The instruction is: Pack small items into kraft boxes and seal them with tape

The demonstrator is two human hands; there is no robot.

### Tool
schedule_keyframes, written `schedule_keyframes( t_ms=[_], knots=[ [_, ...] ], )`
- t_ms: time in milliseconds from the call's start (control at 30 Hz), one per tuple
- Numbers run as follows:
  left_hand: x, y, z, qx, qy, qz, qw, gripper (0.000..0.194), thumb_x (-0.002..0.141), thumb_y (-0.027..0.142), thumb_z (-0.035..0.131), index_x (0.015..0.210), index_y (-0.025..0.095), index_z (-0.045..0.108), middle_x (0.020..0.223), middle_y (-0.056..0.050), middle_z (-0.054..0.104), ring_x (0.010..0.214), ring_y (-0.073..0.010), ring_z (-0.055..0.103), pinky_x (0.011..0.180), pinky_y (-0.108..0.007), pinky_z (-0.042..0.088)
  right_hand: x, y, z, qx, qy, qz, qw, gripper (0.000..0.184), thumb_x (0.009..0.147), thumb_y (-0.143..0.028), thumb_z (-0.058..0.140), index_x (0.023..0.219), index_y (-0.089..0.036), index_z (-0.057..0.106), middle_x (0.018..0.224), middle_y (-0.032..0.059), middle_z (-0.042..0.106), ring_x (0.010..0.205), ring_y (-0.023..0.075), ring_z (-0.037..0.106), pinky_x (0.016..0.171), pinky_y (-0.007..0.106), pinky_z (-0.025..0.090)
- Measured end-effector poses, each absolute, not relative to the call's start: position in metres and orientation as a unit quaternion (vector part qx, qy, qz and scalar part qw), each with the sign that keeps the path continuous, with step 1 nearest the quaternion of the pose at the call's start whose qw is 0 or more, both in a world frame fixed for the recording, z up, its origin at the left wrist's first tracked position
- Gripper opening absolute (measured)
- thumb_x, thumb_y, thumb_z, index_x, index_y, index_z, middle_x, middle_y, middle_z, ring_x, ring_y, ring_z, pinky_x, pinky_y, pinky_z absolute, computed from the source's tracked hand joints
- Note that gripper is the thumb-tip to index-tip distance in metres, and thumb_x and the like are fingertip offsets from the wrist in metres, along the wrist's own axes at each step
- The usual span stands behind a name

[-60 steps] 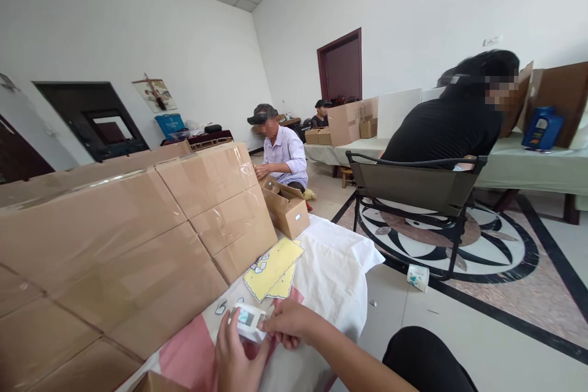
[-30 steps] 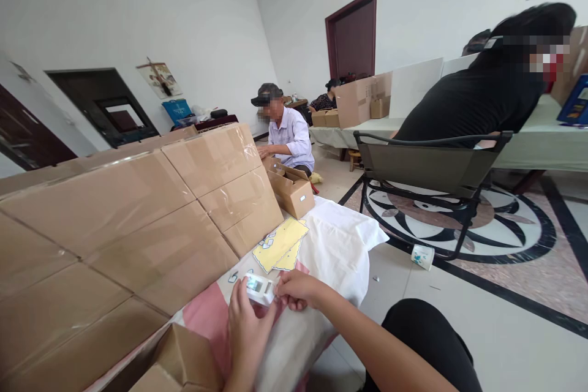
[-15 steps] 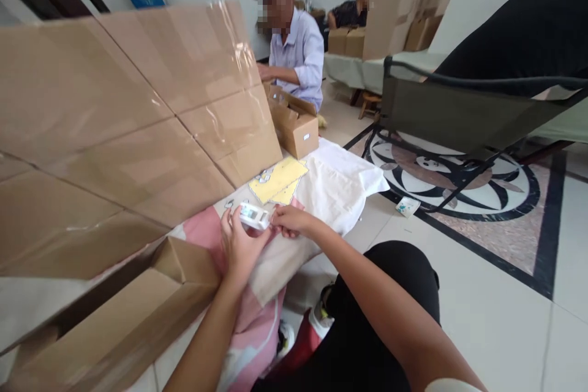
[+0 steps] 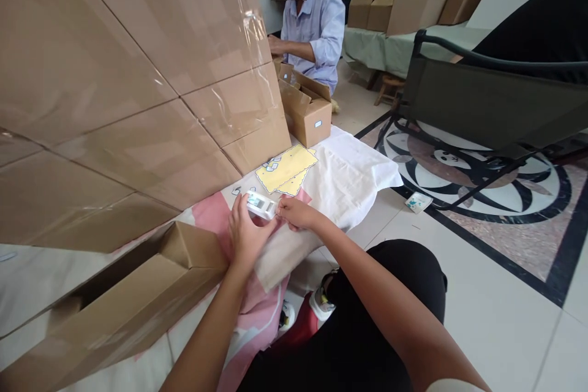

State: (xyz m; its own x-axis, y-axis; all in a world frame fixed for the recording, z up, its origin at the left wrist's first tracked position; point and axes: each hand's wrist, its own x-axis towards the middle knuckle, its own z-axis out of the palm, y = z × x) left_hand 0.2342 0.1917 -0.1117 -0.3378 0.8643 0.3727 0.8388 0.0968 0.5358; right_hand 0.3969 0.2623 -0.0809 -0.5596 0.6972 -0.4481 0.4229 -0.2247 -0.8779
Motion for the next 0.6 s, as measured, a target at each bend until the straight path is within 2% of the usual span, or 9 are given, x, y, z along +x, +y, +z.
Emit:
schedule_keyframes(
  t_ms=[167, 333, 433, 600],
  knots=[
    [0.233, 0.192, -0.112, 0.578, 0.733, 0.359, 0.015, 0.093, 0.071, 0.043, 0.086, 0.15, 0.021, 0.043, 0.158, -0.017, 0.046, 0.144, -0.036, 0.047, 0.12, -0.051, 0.04, 0.394, 0.262, -0.088, -0.463, -0.637, 0.602, 0.133, 0.022, 0.1, -0.014, 0.052, 0.08, -0.018, 0.044, 0.054, -0.0093, 0.045, 0.035, 0.0028, 0.044, 0.04, 0.016, 0.028],
    [0.233, 0.192, -0.11, 0.582, 0.731, 0.355, 0.004, 0.092, 0.072, 0.044, 0.085, 0.15, 0.021, 0.042, 0.156, -0.017, 0.048, 0.142, -0.0348, 0.049, 0.117, -0.049, 0.042, 0.405, 0.259, -0.082, -0.439, -0.626, 0.629, 0.142, 0.019, 0.098, -0.013, 0.054, 0.081, -0.018, 0.047, 0.051, -0.009, 0.044, 0.035, 0.0039, 0.044, 0.039, 0.015, 0.024],
    [0.235, 0.19, -0.108, 0.581, 0.731, 0.358, 0.01, 0.094, 0.072, 0.047, 0.085, 0.151, 0.021, 0.041, 0.157, -0.017, 0.046, 0.143, -0.0356, 0.048, 0.118, -0.05, 0.041, 0.414, 0.258, -0.063, -0.421, -0.625, 0.637, 0.163, 0.021, 0.096, -0.009, 0.054, 0.078, -0.017, 0.047, 0.051, -0.0089, 0.044, 0.035, 0.0033, 0.043, 0.039, 0.014, 0.023],
    [0.236, 0.19, -0.108, 0.579, 0.728, 0.367, 0.029, 0.093, 0.072, 0.04, 0.085, 0.151, 0.018, 0.042, 0.16, -0.02, 0.044, 0.145, -0.0402, 0.044, 0.12, -0.056, 0.037, 0.402, 0.256, -0.007, -0.374, -0.63, 0.642, 0.226, 0.025, 0.1, -0.012, 0.051, 0.076, -0.018, 0.045, 0.05, -0.01, 0.041, 0.034, 0.0021, 0.035, 0.039, 0.015, 0.021]
  ],
)
